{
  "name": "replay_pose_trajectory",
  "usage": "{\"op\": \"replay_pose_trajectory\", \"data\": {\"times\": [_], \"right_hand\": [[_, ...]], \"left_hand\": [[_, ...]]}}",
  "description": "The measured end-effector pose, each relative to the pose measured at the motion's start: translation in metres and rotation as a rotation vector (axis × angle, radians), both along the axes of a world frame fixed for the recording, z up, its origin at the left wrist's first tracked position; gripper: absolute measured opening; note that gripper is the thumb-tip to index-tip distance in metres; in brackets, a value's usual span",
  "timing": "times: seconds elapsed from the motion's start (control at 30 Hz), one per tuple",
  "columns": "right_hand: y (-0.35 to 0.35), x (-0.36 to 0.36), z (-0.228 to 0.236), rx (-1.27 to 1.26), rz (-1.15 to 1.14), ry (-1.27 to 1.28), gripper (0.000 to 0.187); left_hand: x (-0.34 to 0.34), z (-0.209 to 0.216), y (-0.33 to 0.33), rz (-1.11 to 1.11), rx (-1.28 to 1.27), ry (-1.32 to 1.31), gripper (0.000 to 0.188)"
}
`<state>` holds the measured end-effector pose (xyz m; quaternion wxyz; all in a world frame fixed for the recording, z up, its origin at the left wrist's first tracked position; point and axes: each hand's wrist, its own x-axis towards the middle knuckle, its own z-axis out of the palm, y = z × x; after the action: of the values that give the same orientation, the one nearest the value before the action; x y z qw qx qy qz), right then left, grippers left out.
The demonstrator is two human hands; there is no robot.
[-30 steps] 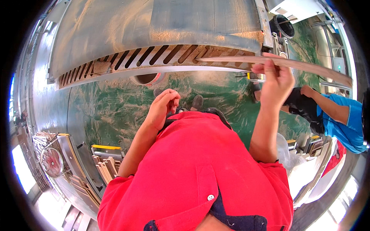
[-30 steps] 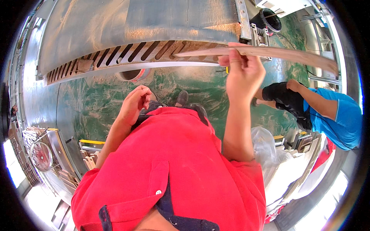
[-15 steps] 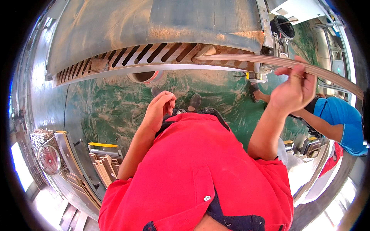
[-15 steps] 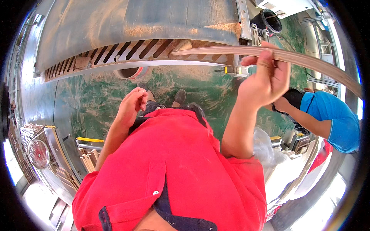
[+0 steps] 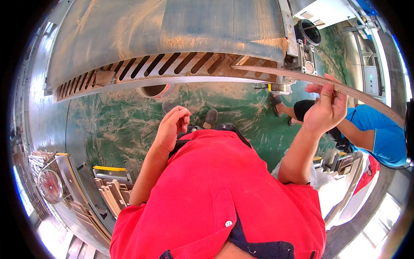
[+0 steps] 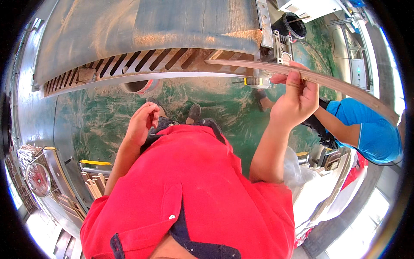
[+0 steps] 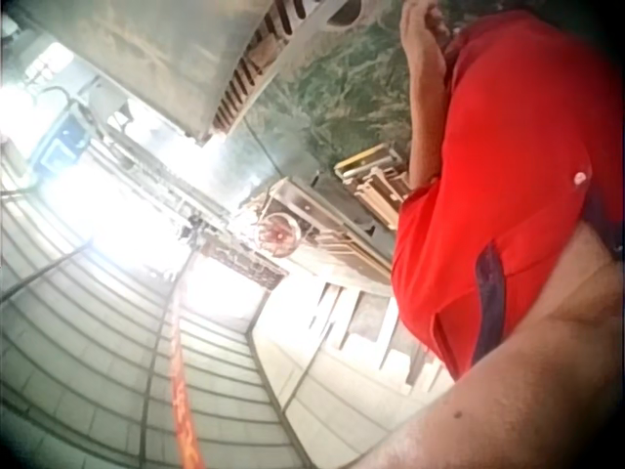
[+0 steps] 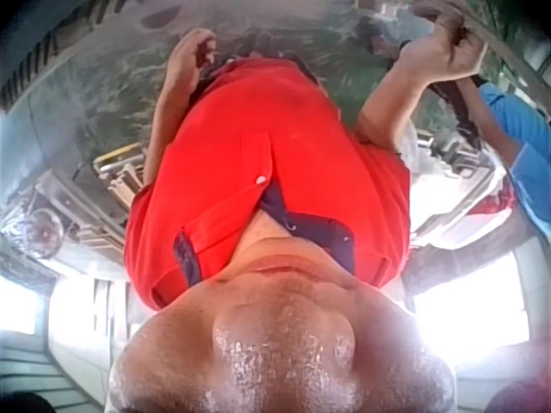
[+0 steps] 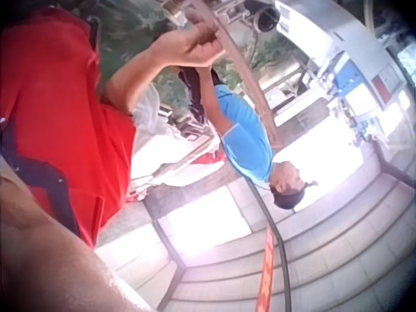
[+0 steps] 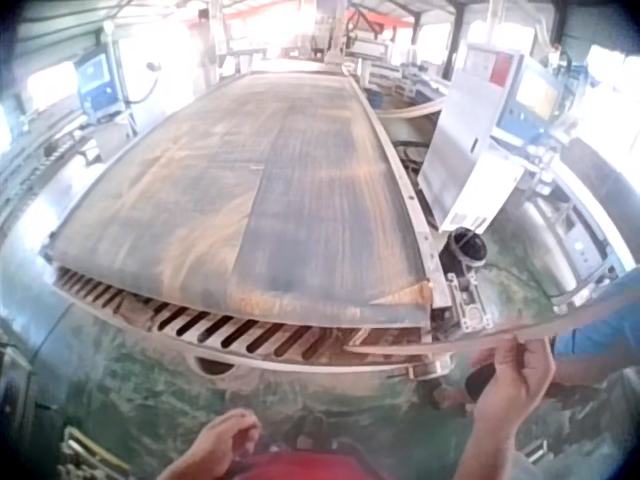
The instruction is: The person picks up a thin wooden stick and uses it to scrape sawdust and debris from the slots and surface of a large industrial machine. They repeatedly insert the stick into the vents to dislodge material and then wipe the top surface clean.
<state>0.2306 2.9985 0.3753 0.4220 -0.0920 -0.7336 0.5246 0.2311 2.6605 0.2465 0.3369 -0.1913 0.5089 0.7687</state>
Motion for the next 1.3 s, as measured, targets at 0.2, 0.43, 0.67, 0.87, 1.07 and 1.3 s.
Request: {"op": "replay_pose_trajectory", "data": {"times": [0.2,0.43,0.67,0.87,1.07,1.3], "right_hand": [[0.001,-0.01,-0.015,0.003,0.033,-0.176,0.013],[0.04,-0.024,-0.072,-0.252,0.09,-0.21,0.011],[0.041,0.015,-0.097,-0.268,0.054,-0.016,0.013],[0.009,0.025,-0.013,-0.049,-0.082,0.106,0.016],[0.022,0.032,0.004,0.047,-0.123,0.028,0.017],[0.04,0.032,-0.012,0.054,-0.099,-0.049,0.015]], "left_hand": [[-0.001,-0.004,0.001,-0.026,0.007,-0.017,0.016],[-0.006,0.0,0.011,-0.017,0.014,-0.017,0.013],[-0.007,0.002,0.019,-0.059,-0.005,-0.005,0.014],[-0.002,0.001,0.021,-0.08,0.006,0.006,0.016],[0.005,-0.002,0.019,-0.052,0.018,0.001,0.016],[0.005,-0.007,0.014,-0.072,0.011,0.012,0.017]]}}
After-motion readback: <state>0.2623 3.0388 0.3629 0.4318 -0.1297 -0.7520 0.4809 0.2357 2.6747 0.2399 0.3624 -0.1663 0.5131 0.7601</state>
